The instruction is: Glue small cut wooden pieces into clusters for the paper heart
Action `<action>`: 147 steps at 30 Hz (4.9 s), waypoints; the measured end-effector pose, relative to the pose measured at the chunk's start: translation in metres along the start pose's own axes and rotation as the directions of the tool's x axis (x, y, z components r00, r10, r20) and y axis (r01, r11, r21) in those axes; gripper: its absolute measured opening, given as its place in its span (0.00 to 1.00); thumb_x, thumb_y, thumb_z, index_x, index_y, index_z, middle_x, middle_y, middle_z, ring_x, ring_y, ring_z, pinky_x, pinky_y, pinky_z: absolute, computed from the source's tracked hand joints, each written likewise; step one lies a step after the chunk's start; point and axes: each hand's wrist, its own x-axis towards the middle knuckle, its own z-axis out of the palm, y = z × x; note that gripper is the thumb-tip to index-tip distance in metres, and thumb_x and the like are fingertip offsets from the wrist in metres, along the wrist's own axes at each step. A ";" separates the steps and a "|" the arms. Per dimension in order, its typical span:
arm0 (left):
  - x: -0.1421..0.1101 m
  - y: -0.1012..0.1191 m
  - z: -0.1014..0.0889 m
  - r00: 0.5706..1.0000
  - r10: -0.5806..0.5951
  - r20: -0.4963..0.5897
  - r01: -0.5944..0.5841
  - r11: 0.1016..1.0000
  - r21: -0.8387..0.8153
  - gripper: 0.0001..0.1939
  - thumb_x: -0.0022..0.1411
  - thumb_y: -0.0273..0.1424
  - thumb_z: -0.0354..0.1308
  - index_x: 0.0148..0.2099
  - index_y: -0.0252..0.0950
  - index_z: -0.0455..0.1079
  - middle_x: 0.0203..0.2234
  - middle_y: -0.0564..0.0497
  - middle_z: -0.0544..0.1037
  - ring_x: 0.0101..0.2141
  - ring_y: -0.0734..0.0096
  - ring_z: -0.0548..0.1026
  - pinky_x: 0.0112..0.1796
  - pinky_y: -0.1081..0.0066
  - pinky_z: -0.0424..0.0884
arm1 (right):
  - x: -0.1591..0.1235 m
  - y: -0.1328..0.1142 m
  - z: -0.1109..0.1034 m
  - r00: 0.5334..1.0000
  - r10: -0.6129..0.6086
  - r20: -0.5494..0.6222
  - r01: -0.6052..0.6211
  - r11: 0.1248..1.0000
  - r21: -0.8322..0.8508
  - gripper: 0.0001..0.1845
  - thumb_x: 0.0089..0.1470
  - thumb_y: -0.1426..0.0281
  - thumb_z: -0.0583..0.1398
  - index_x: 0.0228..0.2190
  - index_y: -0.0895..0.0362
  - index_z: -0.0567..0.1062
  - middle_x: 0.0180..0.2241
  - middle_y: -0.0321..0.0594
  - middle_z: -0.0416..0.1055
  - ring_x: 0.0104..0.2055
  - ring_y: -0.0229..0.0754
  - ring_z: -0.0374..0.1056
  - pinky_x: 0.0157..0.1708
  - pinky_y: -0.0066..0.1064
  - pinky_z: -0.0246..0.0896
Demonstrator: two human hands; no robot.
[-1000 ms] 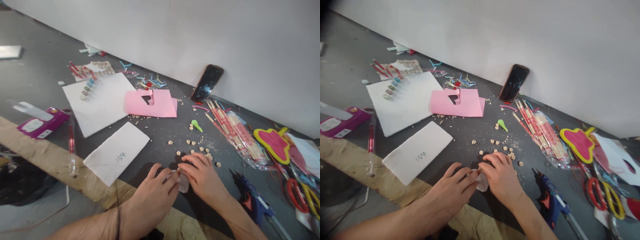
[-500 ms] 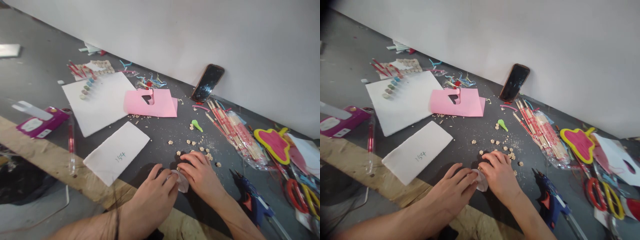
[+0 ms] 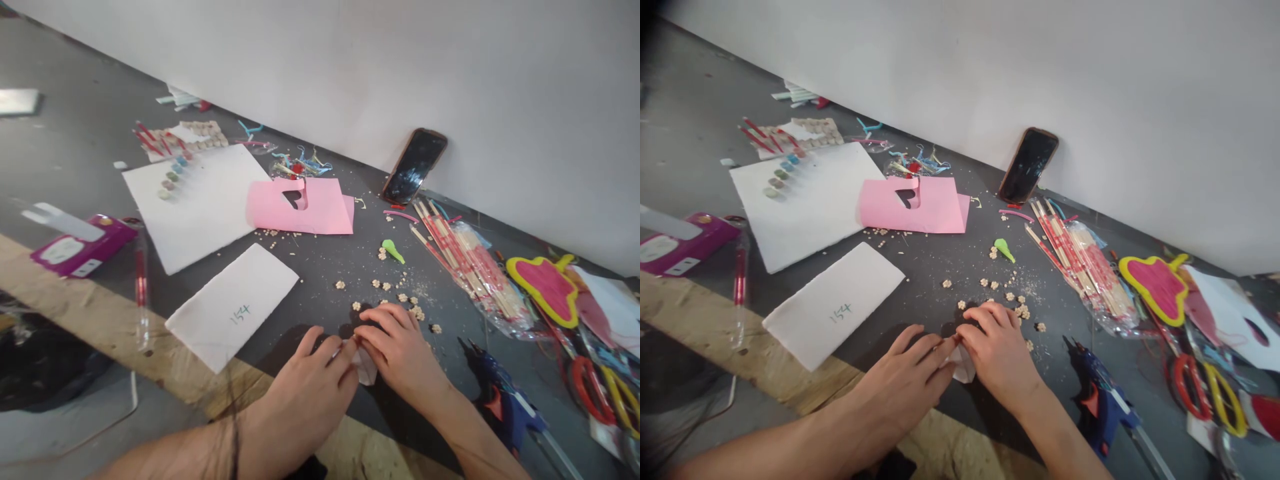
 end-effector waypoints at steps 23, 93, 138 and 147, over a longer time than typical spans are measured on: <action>0.003 0.000 -0.006 1.000 0.006 0.004 -0.006 1.000 0.003 0.12 0.69 0.31 0.45 0.43 0.35 0.69 0.52 0.46 0.71 0.42 0.62 0.69 0.48 0.53 0.58 | 0.001 0.011 0.004 0.999 -0.007 -0.045 0.007 1.000 0.006 0.07 0.58 0.72 0.58 0.36 0.53 0.77 0.39 0.39 0.75 0.46 0.47 0.62 0.47 0.41 0.58; 0.013 0.003 -0.011 0.990 -0.093 0.103 0.100 0.993 -0.056 0.15 0.65 0.25 0.49 0.53 0.32 0.66 0.51 0.48 0.73 0.41 0.64 0.71 0.46 0.60 0.64 | -0.007 0.018 -0.007 0.998 0.025 -0.060 -0.031 0.995 -0.096 0.10 0.59 0.70 0.56 0.41 0.55 0.75 0.41 0.42 0.75 0.44 0.45 0.67 0.46 0.39 0.60; 0.010 0.003 -0.004 0.997 -0.036 0.062 0.034 0.999 0.030 0.16 0.61 0.27 0.55 0.52 0.31 0.67 0.49 0.46 0.73 0.40 0.62 0.70 0.45 0.60 0.63 | -0.006 0.010 -0.001 0.989 0.144 -0.046 -0.148 0.984 -0.103 0.10 0.58 0.73 0.57 0.38 0.52 0.76 0.40 0.40 0.75 0.43 0.45 0.65 0.41 0.37 0.55; 0.009 0.004 -0.001 0.999 -0.049 0.016 0.049 0.999 0.018 0.15 0.67 0.27 0.48 0.52 0.30 0.67 0.48 0.47 0.72 0.41 0.62 0.69 0.45 0.61 0.65 | -0.006 0.010 0.002 0.987 0.151 -0.061 -0.156 0.983 -0.095 0.08 0.59 0.71 0.56 0.37 0.52 0.76 0.40 0.39 0.75 0.43 0.45 0.65 0.41 0.37 0.54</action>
